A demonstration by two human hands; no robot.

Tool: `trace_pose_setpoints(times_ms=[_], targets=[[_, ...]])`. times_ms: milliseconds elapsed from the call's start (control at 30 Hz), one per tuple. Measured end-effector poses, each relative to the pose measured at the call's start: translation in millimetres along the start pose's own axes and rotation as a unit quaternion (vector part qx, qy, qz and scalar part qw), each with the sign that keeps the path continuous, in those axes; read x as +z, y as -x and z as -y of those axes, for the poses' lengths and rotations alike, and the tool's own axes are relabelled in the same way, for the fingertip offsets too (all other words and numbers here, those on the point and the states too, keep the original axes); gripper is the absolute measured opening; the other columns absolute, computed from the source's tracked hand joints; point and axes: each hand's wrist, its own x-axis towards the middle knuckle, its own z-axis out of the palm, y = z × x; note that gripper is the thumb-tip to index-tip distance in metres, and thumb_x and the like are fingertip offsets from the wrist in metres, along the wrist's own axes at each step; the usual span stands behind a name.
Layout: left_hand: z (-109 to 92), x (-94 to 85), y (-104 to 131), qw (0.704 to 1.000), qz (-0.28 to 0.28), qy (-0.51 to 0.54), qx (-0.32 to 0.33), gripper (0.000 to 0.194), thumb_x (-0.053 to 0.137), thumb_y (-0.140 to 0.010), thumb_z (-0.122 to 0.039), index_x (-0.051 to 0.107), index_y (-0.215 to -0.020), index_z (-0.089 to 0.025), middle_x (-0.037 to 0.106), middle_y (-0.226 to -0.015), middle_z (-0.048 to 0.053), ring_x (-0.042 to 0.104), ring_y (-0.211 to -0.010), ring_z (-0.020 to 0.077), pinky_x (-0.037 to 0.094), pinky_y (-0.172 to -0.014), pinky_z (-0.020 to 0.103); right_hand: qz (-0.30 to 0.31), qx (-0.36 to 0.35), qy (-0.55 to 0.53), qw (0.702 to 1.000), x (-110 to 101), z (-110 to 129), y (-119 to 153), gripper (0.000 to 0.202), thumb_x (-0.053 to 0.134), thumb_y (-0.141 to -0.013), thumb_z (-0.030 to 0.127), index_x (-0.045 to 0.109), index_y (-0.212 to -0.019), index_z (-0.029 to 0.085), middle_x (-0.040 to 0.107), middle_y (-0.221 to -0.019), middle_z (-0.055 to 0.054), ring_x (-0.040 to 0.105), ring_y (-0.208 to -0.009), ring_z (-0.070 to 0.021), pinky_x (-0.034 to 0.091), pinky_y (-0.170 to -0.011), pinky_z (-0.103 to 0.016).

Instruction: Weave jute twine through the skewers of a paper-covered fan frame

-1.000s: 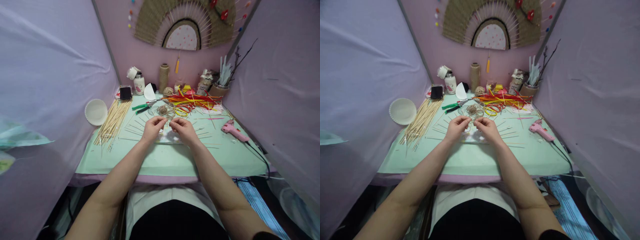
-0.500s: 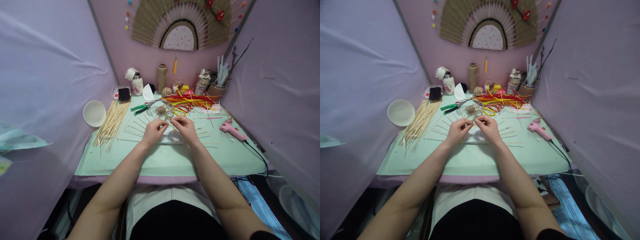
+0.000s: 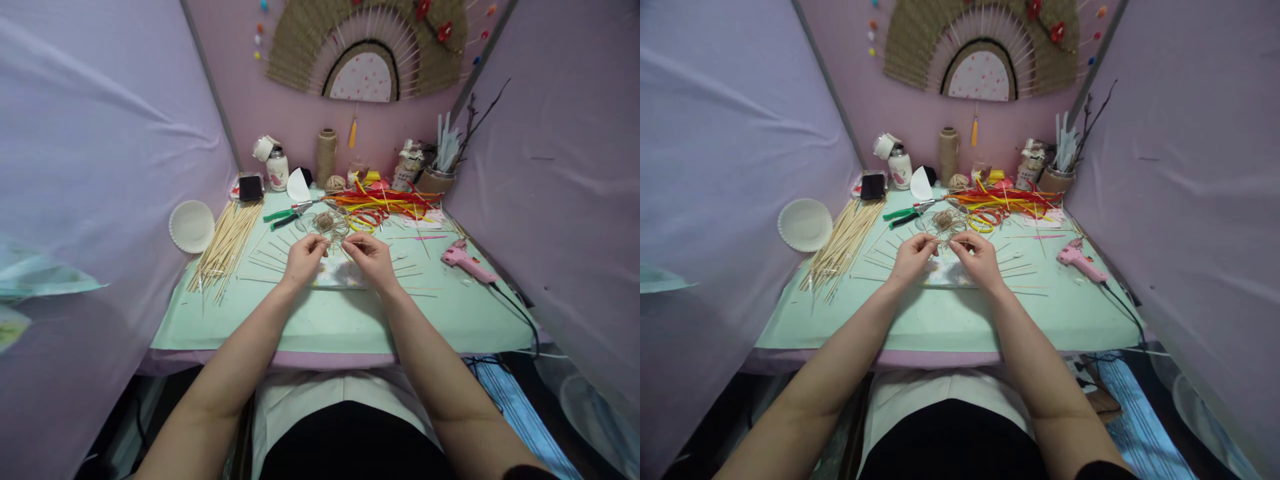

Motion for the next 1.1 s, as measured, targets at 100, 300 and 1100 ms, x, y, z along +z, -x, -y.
trace_pose_setpoints(times_ms=[100,300,1100], targets=[[-4,-2.2,-1,0.990,0.055,0.114,-0.056,0.020,0.067,-0.072,-0.032,0.068,-0.083,-0.015,0.058,-0.063,-0.002,0.046,-0.053,0.0084,0.033,-0.051,0.022,-0.034,0.042,-0.012,0.998,0,-4,-2,0.019,0.069,-0.079,0.040,0.068,-0.078,0.020,0.065,-0.074,-0.001,0.056,-0.067,-0.0141,0.044,-0.063,-0.027],[-12,-3.5,1,0.957,0.118,0.225,-0.138,0.030,0.076,-0.065,-0.037,0.071,-0.084,-0.014,0.058,-0.065,-0.002,0.029,-0.043,0.0016,0.018,-0.043,0.022,-0.073,0.070,-0.031,0.994,0,-6,-3,0.022,0.072,-0.076,0.041,0.068,-0.078,0.020,0.066,-0.072,0.000,0.056,-0.067,-0.0141,0.044,-0.063,-0.027],[0,-6.9,-2,0.957,0.072,0.208,-0.188,0.046,0.078,-0.063,-0.057,0.062,-0.071,-0.014,0.026,-0.048,-0.010,0.018,-0.039,0.0026,0.012,-0.039,0.022,-0.020,-0.076,0.042,0.996,0,6,2,0.014,0.064,-0.086,0.032,0.066,-0.077,0.022,0.064,-0.077,-0.002,0.056,-0.074,-0.0160,0.044,-0.069,-0.030]])
